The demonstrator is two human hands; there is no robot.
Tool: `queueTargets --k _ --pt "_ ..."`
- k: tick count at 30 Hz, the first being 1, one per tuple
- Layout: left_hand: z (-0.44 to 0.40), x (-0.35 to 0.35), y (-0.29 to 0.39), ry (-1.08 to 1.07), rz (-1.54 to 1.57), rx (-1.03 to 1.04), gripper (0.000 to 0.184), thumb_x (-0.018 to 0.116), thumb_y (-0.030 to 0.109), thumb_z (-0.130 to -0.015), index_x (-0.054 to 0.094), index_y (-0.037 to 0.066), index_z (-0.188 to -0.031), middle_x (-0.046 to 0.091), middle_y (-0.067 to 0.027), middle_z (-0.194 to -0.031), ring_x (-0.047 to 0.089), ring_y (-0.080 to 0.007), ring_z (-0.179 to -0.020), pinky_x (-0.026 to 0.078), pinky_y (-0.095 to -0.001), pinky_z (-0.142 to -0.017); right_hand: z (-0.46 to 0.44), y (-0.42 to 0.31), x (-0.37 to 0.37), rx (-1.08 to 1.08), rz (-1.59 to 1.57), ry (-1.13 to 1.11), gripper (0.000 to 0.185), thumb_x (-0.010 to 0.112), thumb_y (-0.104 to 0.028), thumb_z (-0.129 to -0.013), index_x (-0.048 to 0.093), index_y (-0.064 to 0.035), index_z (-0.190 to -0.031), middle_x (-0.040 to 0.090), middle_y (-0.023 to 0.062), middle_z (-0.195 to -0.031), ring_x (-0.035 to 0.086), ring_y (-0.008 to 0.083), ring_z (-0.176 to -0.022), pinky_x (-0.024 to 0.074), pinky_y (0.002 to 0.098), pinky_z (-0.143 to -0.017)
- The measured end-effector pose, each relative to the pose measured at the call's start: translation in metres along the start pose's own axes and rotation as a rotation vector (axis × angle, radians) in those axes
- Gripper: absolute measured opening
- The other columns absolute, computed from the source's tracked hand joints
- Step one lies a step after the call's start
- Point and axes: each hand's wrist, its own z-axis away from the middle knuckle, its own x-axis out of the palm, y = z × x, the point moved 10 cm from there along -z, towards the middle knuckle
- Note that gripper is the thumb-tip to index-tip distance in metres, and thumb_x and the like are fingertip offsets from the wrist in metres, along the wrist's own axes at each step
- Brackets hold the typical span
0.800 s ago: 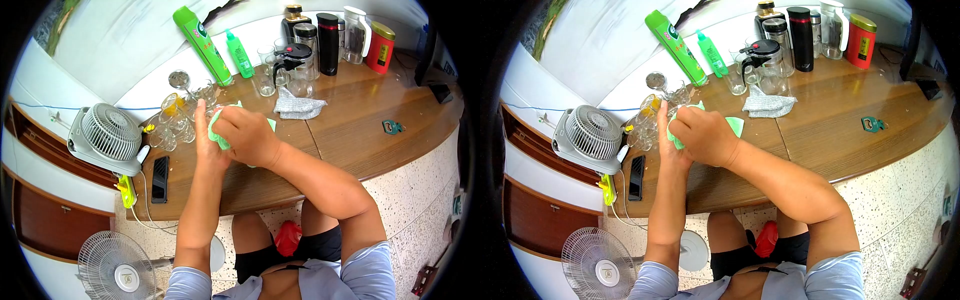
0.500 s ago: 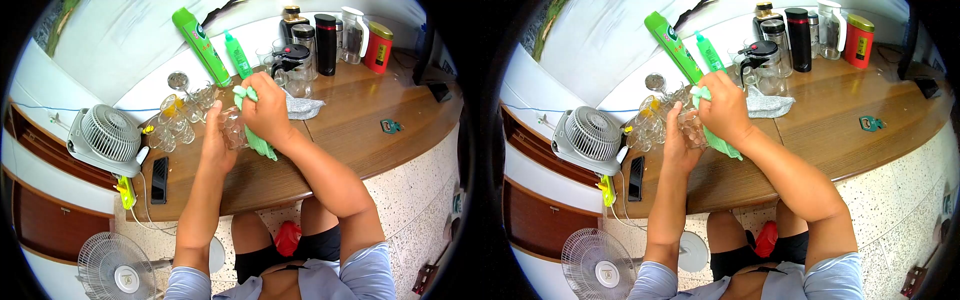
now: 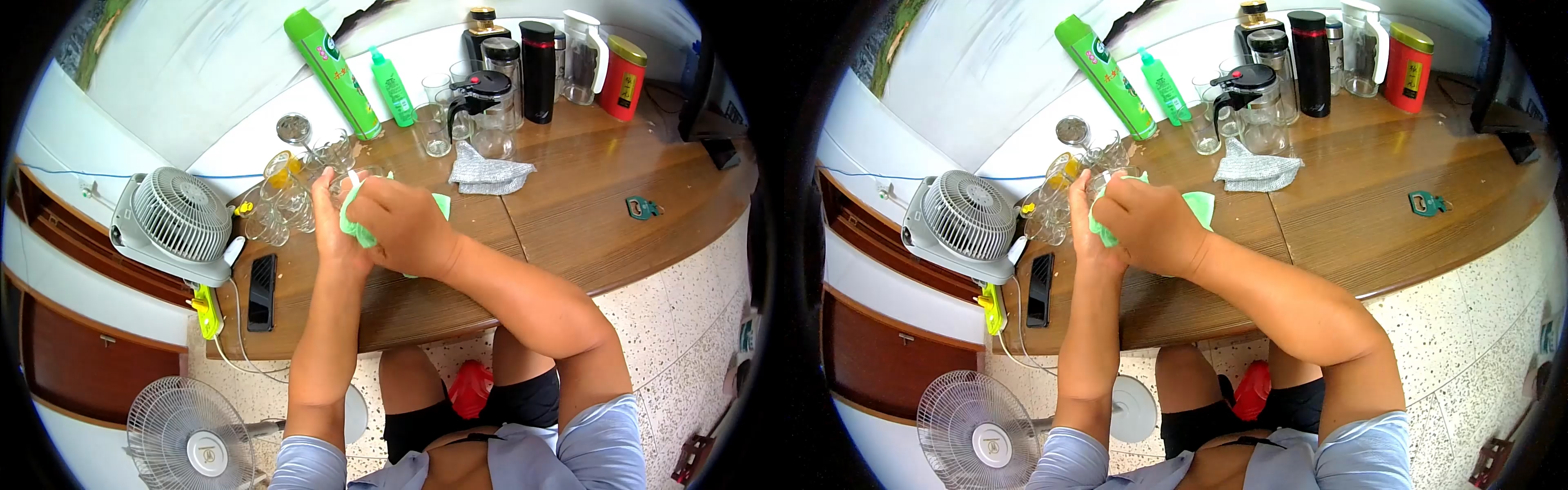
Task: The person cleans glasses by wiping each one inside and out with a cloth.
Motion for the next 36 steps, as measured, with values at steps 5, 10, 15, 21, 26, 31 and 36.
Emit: queueTargets --k 5,10,15,21,26,31,36 --pt "0.003 0.016 -0.009 -0.073 -0.054 -0.011 0.052 0.052 0.055 -0.103 0.069 0.010 -0.121 0.073 -0.0090 -0.119 0.069 -0.0254 -0.110 0.055 -0.0437 -0.098 -0.008 0.004 -0.018 -0.007 0.090 0.063 0.030 0.077 -0.010 -0.072 0.060 -0.0116 -0.097 0.059 0.0081 -0.092 0.066 0.0314 -0.083 0.0549 0.0423 -0.062" --pt "0.006 0.026 -0.016 -0.123 -0.091 -0.023 0.050 0.055 0.053 -0.100 0.069 0.009 -0.120 0.073 -0.0087 -0.119 0.068 -0.0261 -0.110 0.052 -0.0474 -0.101 -0.014 0.044 -0.051 0.151 0.053 0.292 0.024 0.072 -0.001 -0.077 0.062 -0.0074 -0.097 0.062 0.0132 -0.094 0.066 0.0388 -0.081 0.0558 0.0465 -0.066" --pt "0.001 0.014 -0.013 -0.085 -0.026 -0.031 0.054 0.057 0.056 -0.097 0.068 0.006 -0.118 0.073 -0.0101 -0.117 0.068 -0.0268 -0.106 0.051 -0.0459 -0.100 -0.007 0.070 -0.045 0.274 0.010 0.286 0.023 0.069 0.001 -0.079 0.062 -0.0060 -0.099 0.064 0.0174 -0.097 0.066 0.0443 -0.082 0.0552 0.0505 -0.070" --pt "0.007 0.018 0.005 -0.076 0.073 0.064 0.050 0.054 0.052 -0.101 0.067 0.006 -0.118 0.073 -0.0103 -0.115 0.068 -0.0263 -0.109 0.053 -0.0449 -0.101 -0.003 0.035 -0.023 0.185 -0.020 0.135 0.036 0.074 -0.001 -0.074 0.060 -0.0107 -0.105 0.061 0.0150 -0.098 0.066 0.0421 -0.085 0.0547 0.0507 -0.068" --pt "0.003 0.009 0.005 -0.018 0.017 0.082 0.051 0.050 0.052 -0.104 0.066 0.008 -0.124 0.073 -0.0093 -0.118 0.069 -0.0253 -0.113 0.054 -0.0443 -0.102 -0.005 0.004 -0.012 0.022 -0.010 0.054 0.037 0.076 -0.003 -0.068 0.059 -0.0129 -0.099 0.057 0.0094 -0.095 0.064 0.0362 -0.081 0.0536 0.0456 -0.064" --pt "0.010 0.024 -0.008 -0.056 -0.059 -0.011 0.052 0.050 0.054 -0.105 0.066 0.009 -0.123 0.073 -0.0088 -0.119 0.069 -0.0253 -0.113 0.055 -0.0455 -0.099 -0.010 0.010 -0.027 0.017 0.063 0.098 0.032 0.075 -0.003 -0.072 0.060 -0.0117 -0.099 0.060 0.0094 -0.094 0.065 0.0359 -0.082 0.0540 0.0432 -0.063" --pt "0.010 0.021 -0.018 -0.028 -0.105 -0.078 0.049 0.053 0.055 -0.103 0.067 0.010 -0.116 0.072 -0.0078 -0.115 0.068 -0.0236 -0.107 0.055 -0.0468 -0.095 -0.014 0.046 -0.055 0.182 0.080 0.284 0.022 0.070 0.000 -0.078 0.061 -0.0081 -0.097 0.063 0.0134 -0.094 0.066 0.0394 -0.082 0.0556 0.0462 -0.067"
